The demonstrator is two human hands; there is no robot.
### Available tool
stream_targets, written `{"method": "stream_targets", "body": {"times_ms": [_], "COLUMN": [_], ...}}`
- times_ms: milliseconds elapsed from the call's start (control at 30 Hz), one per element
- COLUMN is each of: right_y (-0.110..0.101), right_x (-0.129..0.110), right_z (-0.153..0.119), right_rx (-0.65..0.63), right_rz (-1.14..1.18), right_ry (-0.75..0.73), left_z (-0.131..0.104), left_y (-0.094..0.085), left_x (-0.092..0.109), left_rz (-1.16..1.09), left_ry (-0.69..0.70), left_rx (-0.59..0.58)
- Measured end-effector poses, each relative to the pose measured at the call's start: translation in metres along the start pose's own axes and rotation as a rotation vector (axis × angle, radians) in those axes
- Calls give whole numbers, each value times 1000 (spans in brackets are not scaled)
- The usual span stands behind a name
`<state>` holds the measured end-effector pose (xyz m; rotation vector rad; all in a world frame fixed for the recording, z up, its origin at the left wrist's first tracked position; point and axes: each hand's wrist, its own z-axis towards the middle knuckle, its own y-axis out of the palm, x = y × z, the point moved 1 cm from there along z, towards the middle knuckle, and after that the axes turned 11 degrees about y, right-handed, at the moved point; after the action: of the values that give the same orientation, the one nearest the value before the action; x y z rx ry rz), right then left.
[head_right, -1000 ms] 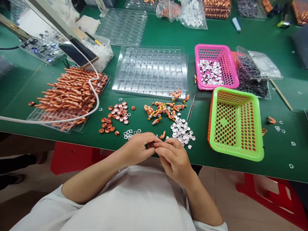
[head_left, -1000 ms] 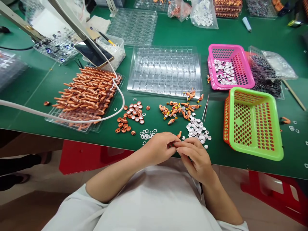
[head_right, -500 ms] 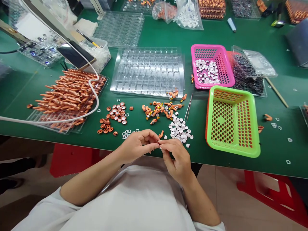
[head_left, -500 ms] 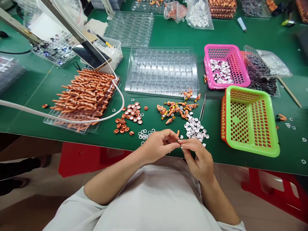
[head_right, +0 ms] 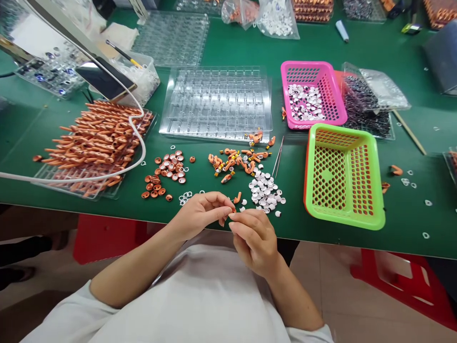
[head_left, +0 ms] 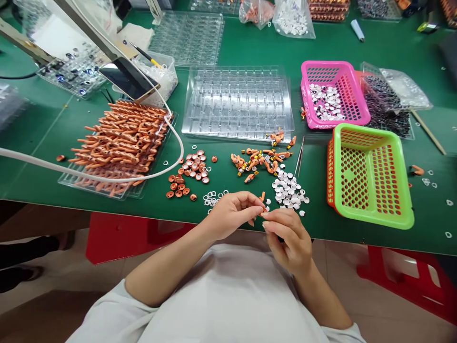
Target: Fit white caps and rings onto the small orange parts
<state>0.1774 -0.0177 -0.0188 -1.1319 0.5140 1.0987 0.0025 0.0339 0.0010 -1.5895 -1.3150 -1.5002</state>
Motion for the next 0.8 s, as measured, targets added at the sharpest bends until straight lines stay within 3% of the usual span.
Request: {"method": "stream_targets", "body": {"times_ms": [233,500,700,800], "right_y": [5,11,7,6], "right_x": [-4,-9,-7,-5], "right_z": [2,1,1,2], "right_rx": [46,100,220,185], "right_rz": [27,215,316,374], "right_ry": [107,263,542,651], "left_z": [-6,-10,-12,-14], "left_y": [-2,0,-1,-1], "left_x": [0,-3,-7,-10], "left_rz": [102,415,200,26], "left_ry": [69,329,215,137], "left_rx": [-62,-41,-10,1]}}
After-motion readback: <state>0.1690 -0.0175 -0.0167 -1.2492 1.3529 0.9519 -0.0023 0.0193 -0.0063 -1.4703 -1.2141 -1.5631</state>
